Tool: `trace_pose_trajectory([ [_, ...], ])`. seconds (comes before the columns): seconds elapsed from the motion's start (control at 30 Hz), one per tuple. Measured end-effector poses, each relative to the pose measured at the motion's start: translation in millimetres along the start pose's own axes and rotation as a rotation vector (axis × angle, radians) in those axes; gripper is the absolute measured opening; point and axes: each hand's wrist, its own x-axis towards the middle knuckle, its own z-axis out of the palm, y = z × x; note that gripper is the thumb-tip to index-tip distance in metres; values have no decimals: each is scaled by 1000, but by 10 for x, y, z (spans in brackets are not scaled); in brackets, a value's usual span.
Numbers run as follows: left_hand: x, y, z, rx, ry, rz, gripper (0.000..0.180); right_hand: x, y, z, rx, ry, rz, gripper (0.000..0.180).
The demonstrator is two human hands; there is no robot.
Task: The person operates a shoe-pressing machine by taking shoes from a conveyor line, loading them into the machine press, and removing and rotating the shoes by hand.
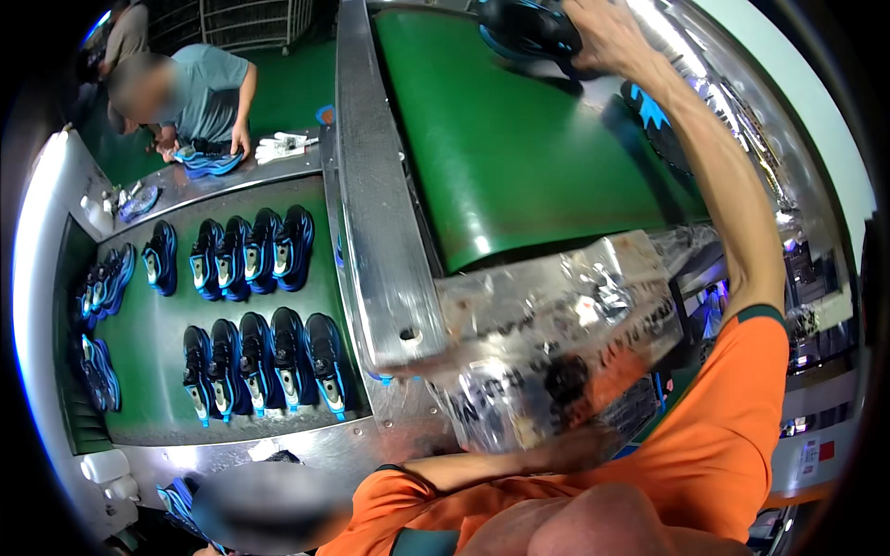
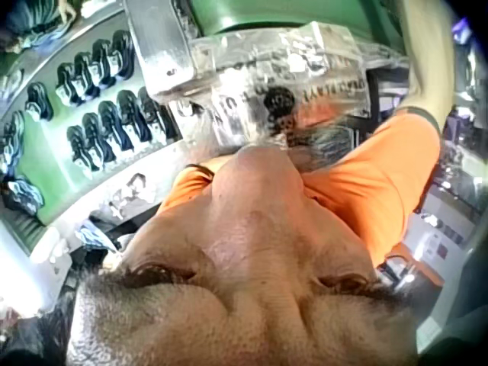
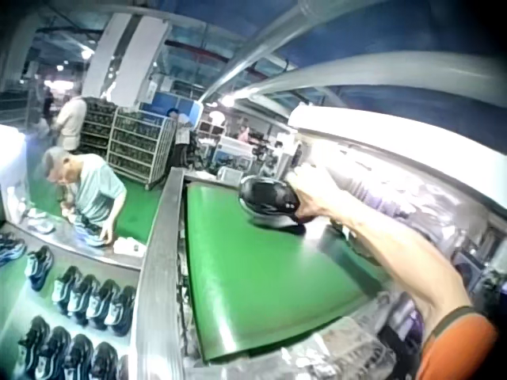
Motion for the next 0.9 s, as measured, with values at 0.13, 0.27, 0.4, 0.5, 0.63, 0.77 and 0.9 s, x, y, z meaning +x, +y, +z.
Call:
trace_pose_trajectory([
  [0.13,-24,163,-107,-305,-4,-149,52,-1288,436,-498,151,172,140,55],
  [0.27,-36,443,-201,-372,339,-243,70,-2675,308,-1588,347,191,414,59],
  [0.4,375,775,-466,-699,531,142,93,-4174,-283,-2537,821,222,876,60],
  [0.5,758,1280,-182,-799,310,232,117,-5265,-869,-3041,992,160,1183,55],
  [0.63,749,1554,784,-741,-113,-55,90,-6178,-1759,-3402,916,86,1527,55],
  [0.77,601,1608,2036,-1218,-340,-435,57,-7373,-2781,-3785,1269,558,1973,80],
  [0.9,442,1912,3271,-1099,-564,-628,52,-8053,-3816,-4188,836,801,2387,74],
])
